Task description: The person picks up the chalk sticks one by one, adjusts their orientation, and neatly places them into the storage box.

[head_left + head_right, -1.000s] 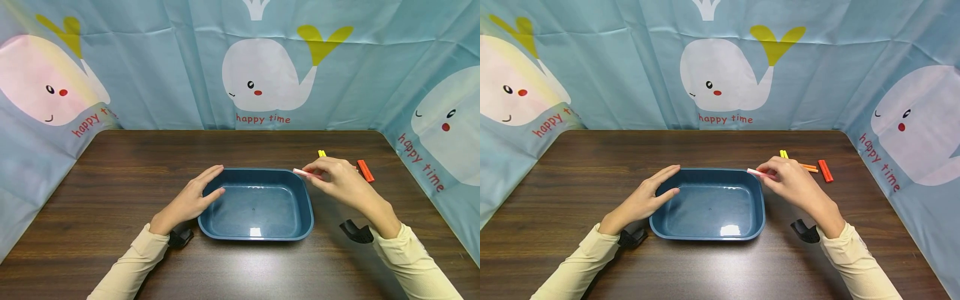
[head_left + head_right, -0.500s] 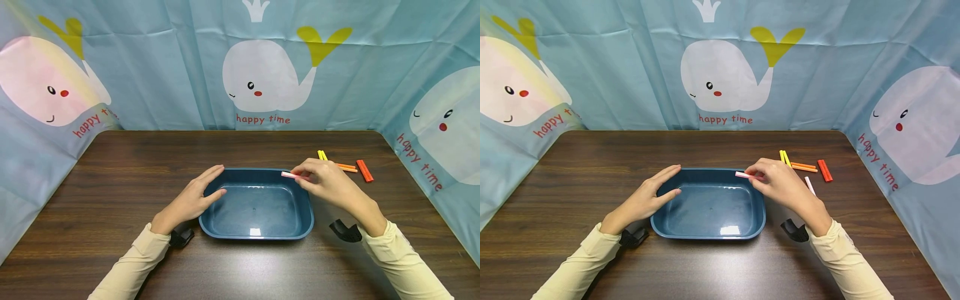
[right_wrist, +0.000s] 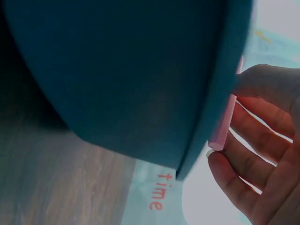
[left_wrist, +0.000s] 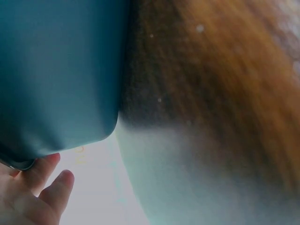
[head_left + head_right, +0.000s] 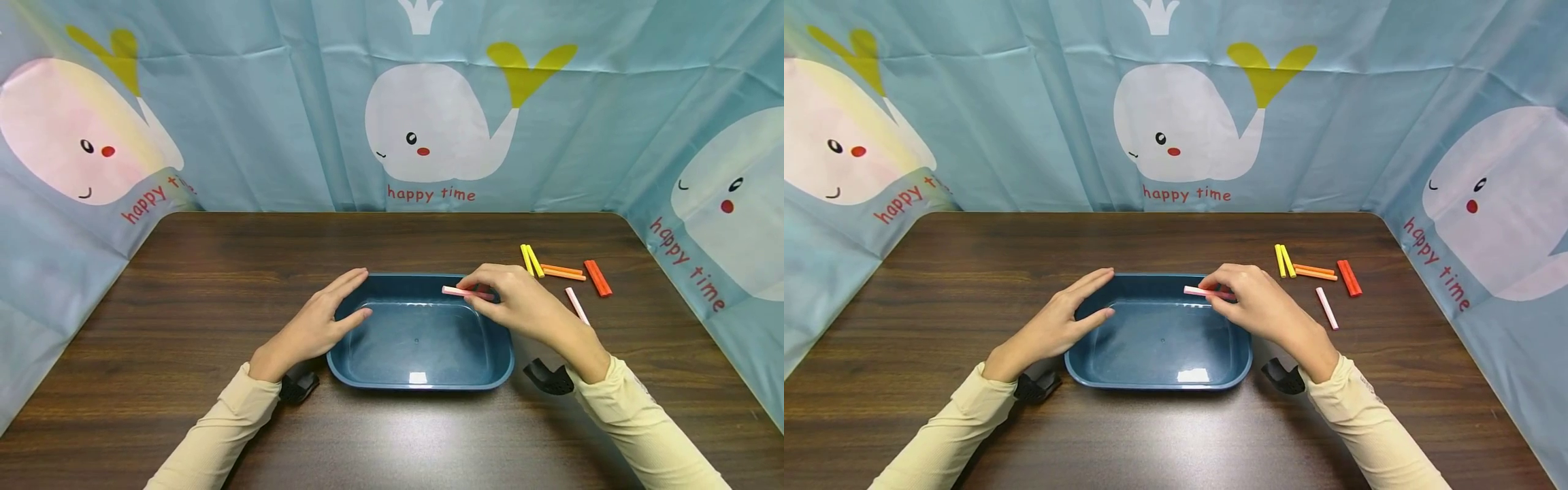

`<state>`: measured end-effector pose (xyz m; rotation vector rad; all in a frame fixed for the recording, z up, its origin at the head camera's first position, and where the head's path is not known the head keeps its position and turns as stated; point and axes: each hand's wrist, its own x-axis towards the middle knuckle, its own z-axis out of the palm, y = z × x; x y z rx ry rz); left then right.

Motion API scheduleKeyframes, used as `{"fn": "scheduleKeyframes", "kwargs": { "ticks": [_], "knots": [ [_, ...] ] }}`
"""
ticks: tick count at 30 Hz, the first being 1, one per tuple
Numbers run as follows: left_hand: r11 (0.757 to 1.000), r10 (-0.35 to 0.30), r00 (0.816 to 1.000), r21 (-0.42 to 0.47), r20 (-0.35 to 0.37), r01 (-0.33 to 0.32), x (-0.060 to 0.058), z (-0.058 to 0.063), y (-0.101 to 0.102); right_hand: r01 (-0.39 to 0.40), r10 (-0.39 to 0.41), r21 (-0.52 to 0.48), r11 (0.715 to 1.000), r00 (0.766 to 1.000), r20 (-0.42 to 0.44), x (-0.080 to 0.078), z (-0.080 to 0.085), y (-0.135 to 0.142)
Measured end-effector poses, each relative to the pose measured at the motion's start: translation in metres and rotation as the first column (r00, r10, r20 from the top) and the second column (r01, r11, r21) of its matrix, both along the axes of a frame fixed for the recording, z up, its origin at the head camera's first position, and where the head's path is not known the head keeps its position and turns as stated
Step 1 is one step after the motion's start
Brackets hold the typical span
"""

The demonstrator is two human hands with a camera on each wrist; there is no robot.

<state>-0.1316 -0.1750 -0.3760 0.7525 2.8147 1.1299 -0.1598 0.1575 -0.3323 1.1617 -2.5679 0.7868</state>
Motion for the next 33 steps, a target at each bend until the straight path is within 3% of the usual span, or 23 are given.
{"fn": "scheduleKeyframes", "kwargs": {
  "ticks": [17,33],
  "knots": [
    [1.0,-0.007,1.0,-0.004,-0.026,0.007,-0.001,-0.002,0.0,-0.005,0.002,0.047,0.999,0.998,0.061,-0.003,-0.017,-0.013],
    [1.0,-0.007,1.0,-0.009,0.021,0.007,0.0,0.0,0.0,0.002,-0.012,0.088,0.996,0.992,0.122,-0.008,-0.026,-0.022]
  ]
}}
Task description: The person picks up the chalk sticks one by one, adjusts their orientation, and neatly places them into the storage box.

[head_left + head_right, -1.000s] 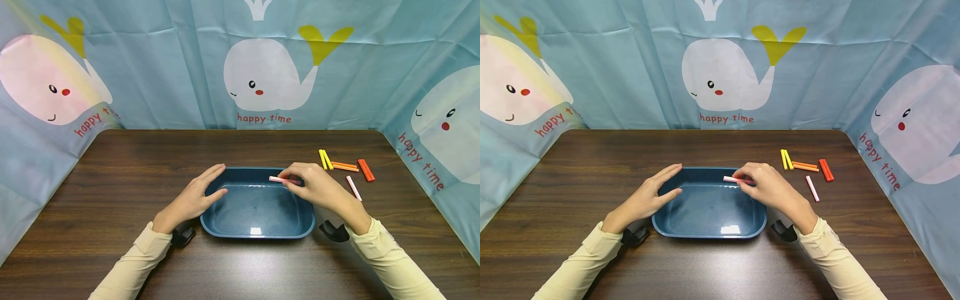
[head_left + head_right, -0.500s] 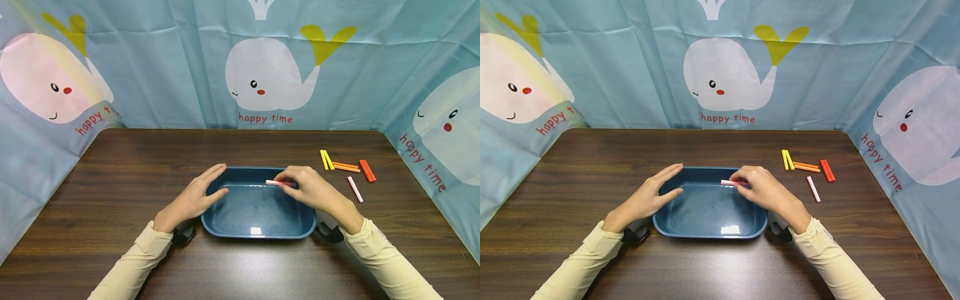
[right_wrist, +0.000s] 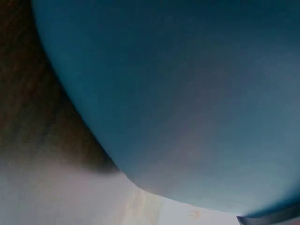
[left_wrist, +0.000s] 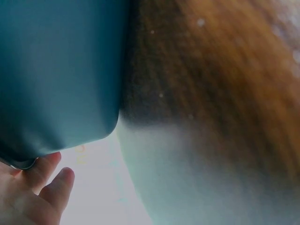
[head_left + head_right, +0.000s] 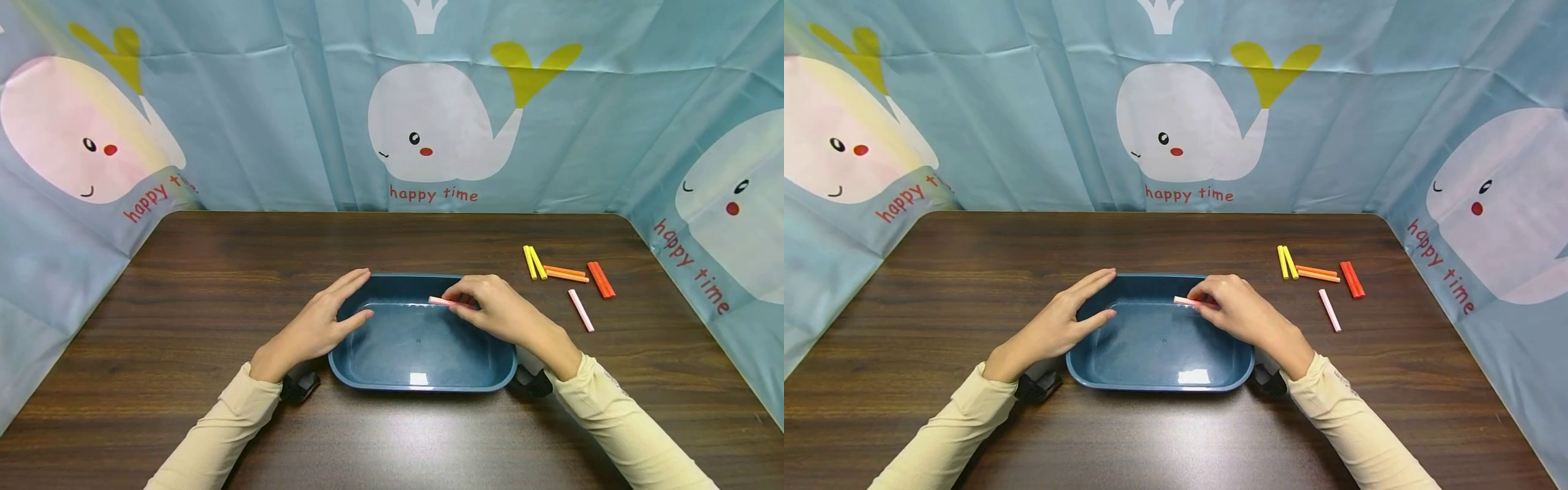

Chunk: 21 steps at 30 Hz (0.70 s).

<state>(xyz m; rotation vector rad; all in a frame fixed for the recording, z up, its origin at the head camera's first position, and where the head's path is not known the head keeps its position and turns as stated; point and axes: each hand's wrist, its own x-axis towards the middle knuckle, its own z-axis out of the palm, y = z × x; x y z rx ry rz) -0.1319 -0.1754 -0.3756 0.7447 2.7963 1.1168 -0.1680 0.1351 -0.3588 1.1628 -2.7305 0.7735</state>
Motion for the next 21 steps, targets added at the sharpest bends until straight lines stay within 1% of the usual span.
{"fn": "scheduleKeyframes", "kwargs": {
  "ticks": [6,13,17,21],
  "knots": [
    [1.0,0.0,1.0,0.004,0.006,0.0,0.0,0.001,0.0,-0.006,0.005,0.035,0.999,1.0,0.025,-0.001,-0.003,-0.005],
    [1.0,-0.001,1.0,0.002,0.006,0.001,0.0,0.001,0.001,-0.006,0.006,0.081,0.997,1.0,0.006,-0.002,-0.005,-0.01],
    [1.0,0.001,1.0,0.002,0.008,-0.001,0.0,0.001,0.0,0.016,-0.014,0.122,0.992,1.0,-0.011,-0.002,-0.006,-0.012],
    [1.0,0.0,1.0,0.001,0.002,0.0,0.0,0.0,0.0,0.052,-0.046,0.182,0.982,0.998,-0.041,0.001,-0.009,-0.013]
  ]
}}
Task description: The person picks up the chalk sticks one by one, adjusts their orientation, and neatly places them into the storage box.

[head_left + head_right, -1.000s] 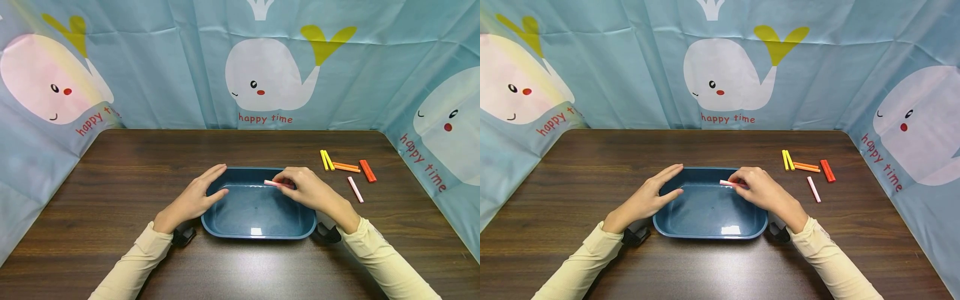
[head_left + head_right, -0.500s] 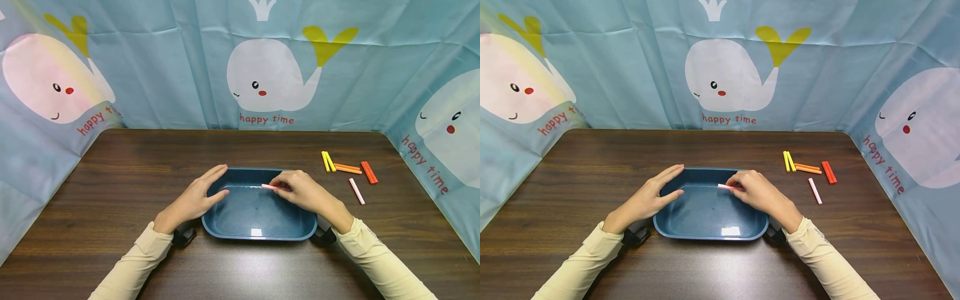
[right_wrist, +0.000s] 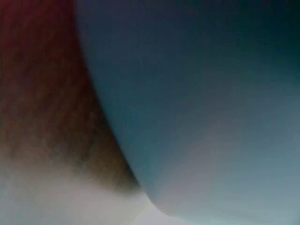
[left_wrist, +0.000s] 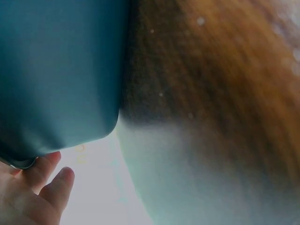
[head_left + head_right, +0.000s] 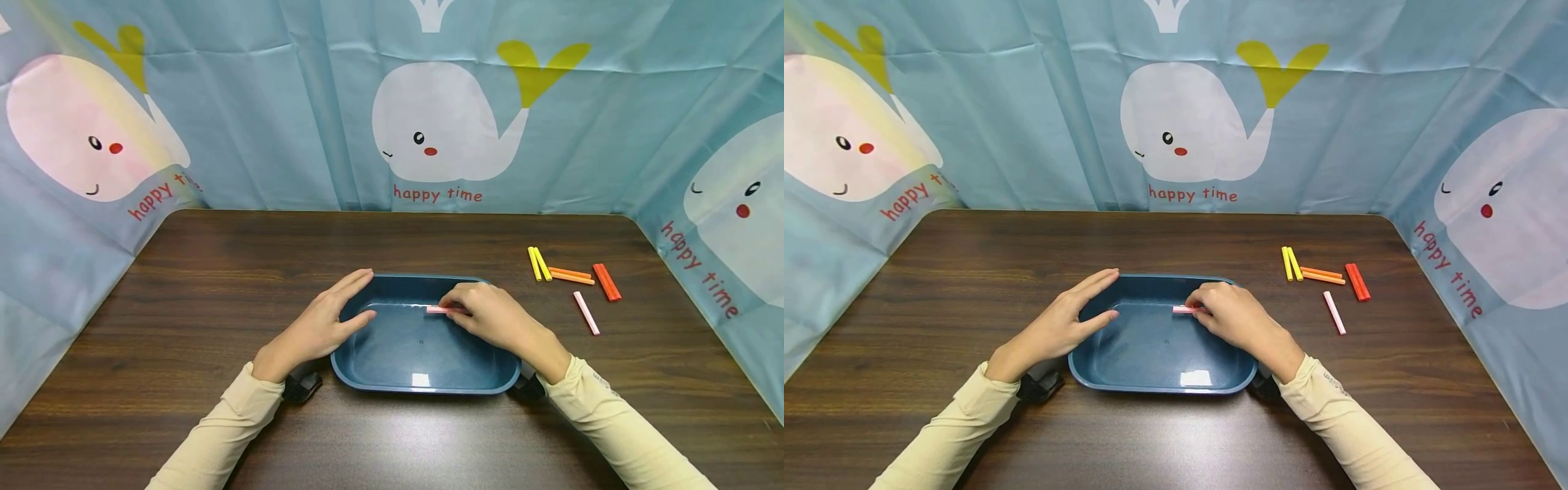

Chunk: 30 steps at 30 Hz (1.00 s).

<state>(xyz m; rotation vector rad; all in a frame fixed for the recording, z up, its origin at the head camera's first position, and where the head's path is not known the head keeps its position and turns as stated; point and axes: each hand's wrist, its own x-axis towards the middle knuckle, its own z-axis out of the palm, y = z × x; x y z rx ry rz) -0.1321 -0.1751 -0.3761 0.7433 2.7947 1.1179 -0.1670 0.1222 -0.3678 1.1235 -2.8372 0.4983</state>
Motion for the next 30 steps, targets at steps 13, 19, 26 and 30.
{"fn": "scheduleKeyframes", "kwargs": {
  "ticks": [13,19,26,30],
  "knots": [
    [1.0,-0.001,1.0,0.001,-0.019,0.001,-0.0003,-0.0016,0.0008,0.043,-0.038,0.086,0.995,0.997,-0.066,0.0034,-0.0039,-0.0005],
    [1.0,0.0,0.999,0.005,-0.038,0.0,0.0001,-0.0012,0.0018,0.066,-0.058,0.104,0.992,0.995,-0.082,0.004,-0.005,-0.0002],
    [1.0,0.003,0.999,0.009,-0.041,-0.002,0.0,-0.0019,0.0011,0.066,-0.055,0.109,0.992,0.993,-0.101,0.0039,-0.0047,-0.0018],
    [1.0,0.004,0.999,0.008,-0.042,-0.004,-0.0001,-0.0033,0.0003,0.053,-0.045,0.089,0.995,0.995,-0.09,0.0025,-0.0046,-0.0017]
  ]
}}
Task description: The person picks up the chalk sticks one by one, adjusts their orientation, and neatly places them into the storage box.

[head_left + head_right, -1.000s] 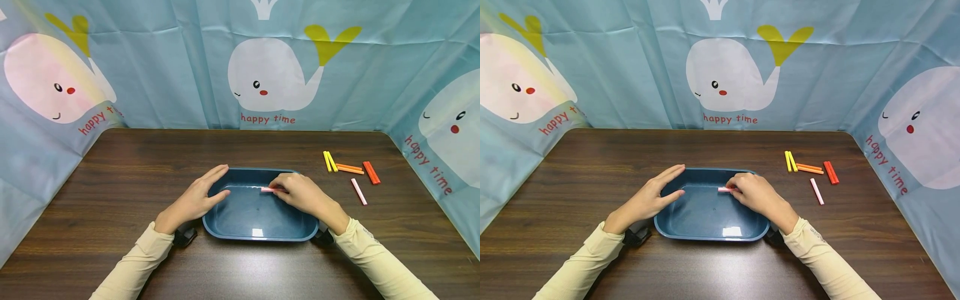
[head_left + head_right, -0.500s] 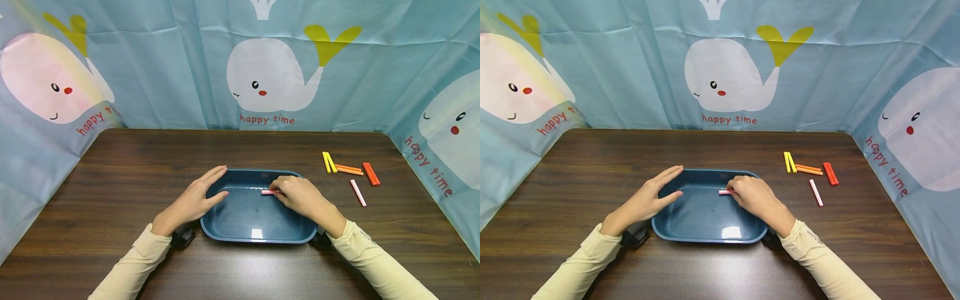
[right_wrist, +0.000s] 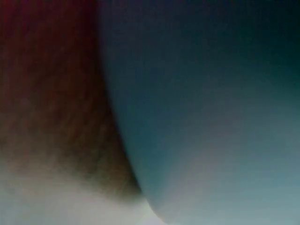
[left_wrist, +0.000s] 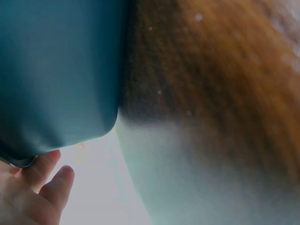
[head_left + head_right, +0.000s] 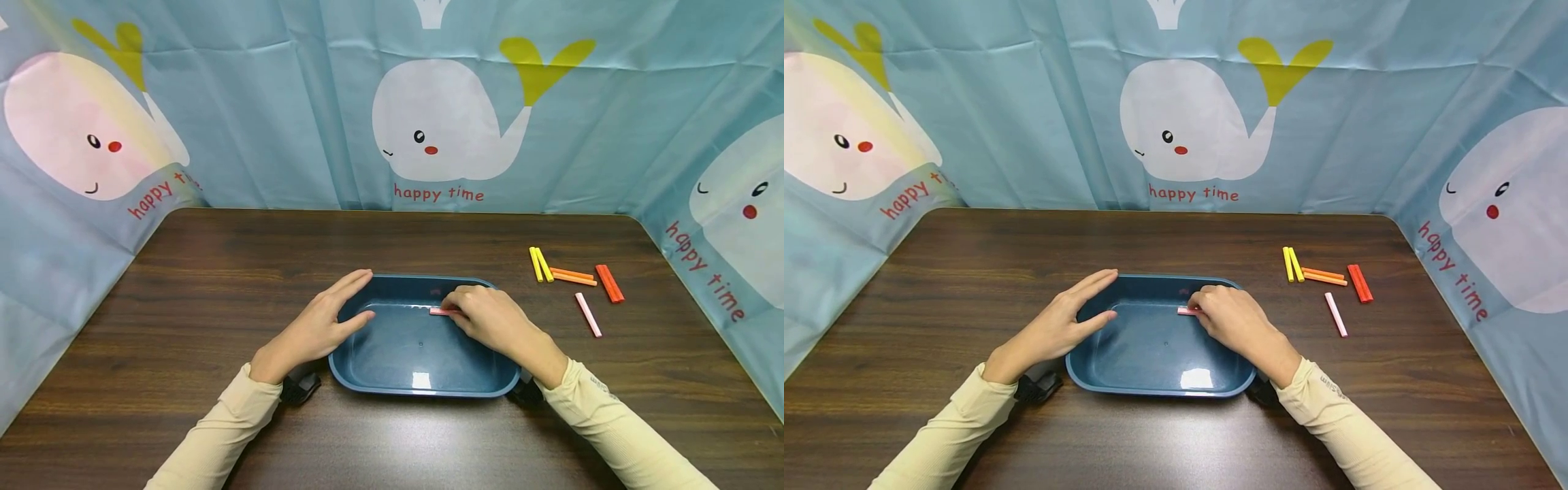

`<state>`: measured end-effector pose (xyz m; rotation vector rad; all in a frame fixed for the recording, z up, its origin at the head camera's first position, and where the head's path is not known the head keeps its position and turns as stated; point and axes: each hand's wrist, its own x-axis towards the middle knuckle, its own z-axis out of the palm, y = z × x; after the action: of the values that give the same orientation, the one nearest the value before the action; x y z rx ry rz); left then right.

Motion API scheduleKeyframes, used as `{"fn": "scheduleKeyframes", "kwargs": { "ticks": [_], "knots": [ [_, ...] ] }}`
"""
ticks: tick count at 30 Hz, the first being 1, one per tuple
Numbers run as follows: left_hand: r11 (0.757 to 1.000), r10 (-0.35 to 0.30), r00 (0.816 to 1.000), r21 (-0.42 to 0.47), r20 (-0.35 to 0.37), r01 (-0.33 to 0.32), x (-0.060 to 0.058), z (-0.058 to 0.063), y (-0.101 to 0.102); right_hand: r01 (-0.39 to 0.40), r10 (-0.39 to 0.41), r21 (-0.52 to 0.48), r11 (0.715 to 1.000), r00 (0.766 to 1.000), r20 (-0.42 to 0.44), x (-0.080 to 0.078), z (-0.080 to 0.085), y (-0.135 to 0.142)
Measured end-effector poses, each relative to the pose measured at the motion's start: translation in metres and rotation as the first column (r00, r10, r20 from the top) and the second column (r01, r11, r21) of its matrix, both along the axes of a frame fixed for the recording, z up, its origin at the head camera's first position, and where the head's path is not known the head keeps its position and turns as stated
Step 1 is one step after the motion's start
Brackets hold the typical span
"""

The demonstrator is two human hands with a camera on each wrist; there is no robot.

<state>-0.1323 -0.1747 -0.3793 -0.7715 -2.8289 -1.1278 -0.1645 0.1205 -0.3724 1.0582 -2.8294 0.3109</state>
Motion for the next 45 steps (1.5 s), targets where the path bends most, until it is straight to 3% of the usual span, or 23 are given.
{"fn": "scheduleKeyframes", "kwargs": {
  "ticks": [7,12,15,24,33,45],
  "knots": [
    [1.0,-0.005,1.0,0.002,-0.006,0.005,0.001,-0.001,0.001,-0.038,0.054,-0.133,0.99,0.992,0.117,-0.003,0.005,0.005],
    [1.0,-0.004,1.0,0.01,0.018,0.003,0.001,0.0,0.001,-0.036,0.097,-0.257,0.966,0.968,0.23,-0.003,0.011,0.009],
    [1.0,-0.004,1.0,0.01,0.017,0.004,0.001,0.0,0.001,-0.028,0.113,-0.313,0.949,0.96,0.256,-0.003,0.014,0.013],
    [1.0,-0.001,1.0,0.008,0.014,0.001,0.001,0.001,0.001,-0.037,0.112,-0.397,0.917,0.979,0.169,0.002,0.022,0.03],
    [1.0,0.002,0.999,0.004,0.035,-0.002,0.001,0.003,0.001,-0.048,0.054,-0.445,0.894,0.999,0.002,0.01,0.03,0.054],
    [1.0,0.0,1.0,0.003,0.022,0.0,0.002,0.003,0.001,0.03,-0.045,-0.416,0.909,0.999,-0.026,0.016,0.035,0.083]
  ]
}}
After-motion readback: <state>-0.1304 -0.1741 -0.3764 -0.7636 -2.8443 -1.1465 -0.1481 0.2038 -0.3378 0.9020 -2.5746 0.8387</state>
